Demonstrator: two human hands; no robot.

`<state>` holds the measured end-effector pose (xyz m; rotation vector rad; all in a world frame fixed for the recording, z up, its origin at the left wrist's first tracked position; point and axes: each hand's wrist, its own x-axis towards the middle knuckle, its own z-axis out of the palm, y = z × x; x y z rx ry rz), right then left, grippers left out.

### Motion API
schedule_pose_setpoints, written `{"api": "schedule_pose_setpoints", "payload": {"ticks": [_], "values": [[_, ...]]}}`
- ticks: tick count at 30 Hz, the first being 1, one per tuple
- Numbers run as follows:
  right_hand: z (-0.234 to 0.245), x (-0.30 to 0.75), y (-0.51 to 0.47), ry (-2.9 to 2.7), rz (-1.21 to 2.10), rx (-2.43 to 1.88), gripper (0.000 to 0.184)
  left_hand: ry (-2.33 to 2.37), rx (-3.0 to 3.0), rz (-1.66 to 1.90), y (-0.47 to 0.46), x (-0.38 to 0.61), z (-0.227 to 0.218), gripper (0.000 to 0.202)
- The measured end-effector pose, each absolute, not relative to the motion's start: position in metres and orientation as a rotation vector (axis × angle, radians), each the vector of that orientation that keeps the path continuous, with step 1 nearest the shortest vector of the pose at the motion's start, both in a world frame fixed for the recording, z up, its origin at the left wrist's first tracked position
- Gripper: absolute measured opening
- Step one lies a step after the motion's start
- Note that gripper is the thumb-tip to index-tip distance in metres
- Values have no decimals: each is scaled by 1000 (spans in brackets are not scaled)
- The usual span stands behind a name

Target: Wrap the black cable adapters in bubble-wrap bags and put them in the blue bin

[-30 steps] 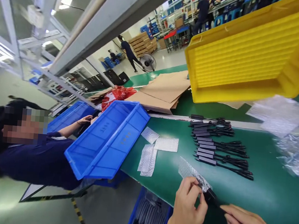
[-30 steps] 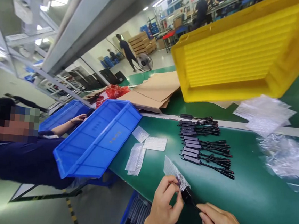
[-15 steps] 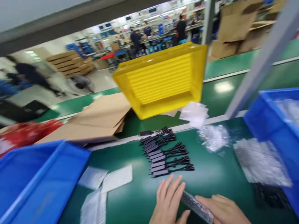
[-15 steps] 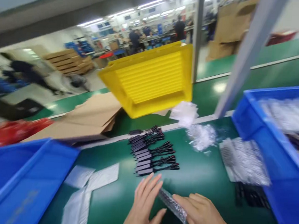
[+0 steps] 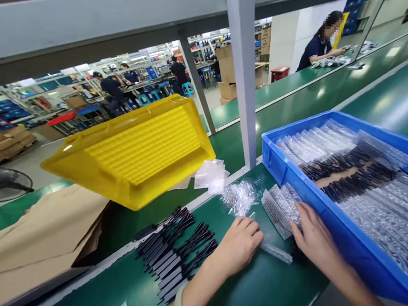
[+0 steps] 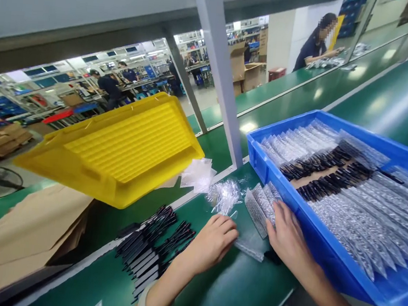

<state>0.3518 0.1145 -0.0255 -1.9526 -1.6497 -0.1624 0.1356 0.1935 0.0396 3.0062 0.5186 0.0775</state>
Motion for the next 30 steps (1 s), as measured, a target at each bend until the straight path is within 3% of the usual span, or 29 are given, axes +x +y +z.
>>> {"api": "schedule_pose_setpoints", "payload": {"ticks": [9, 14, 19, 24, 27, 30], "values": [[-41, 339, 139, -1512, -152, -2265, 50, 143, 3173, -124, 260, 217, 21, 26], [-49, 351, 143, -1526, -51, -2162, 57, 85, 3137, -193, 271, 237, 27, 70], [-44, 347, 146, -1576, -52, -2134, 64, 101, 3089, -240, 280, 241, 32, 71], [-45, 327, 157, -1529, -82, -2343, 91, 448, 3113, -9, 265, 214, 30, 77], [-42, 321, 165, -1505, -3, -2473, 94, 778, 3055, 314, 237, 182, 10, 73], [-33, 319, 172, -1525, 101, -2516, 93, 770, 2965, 671, 210, 151, -34, 68]]}}
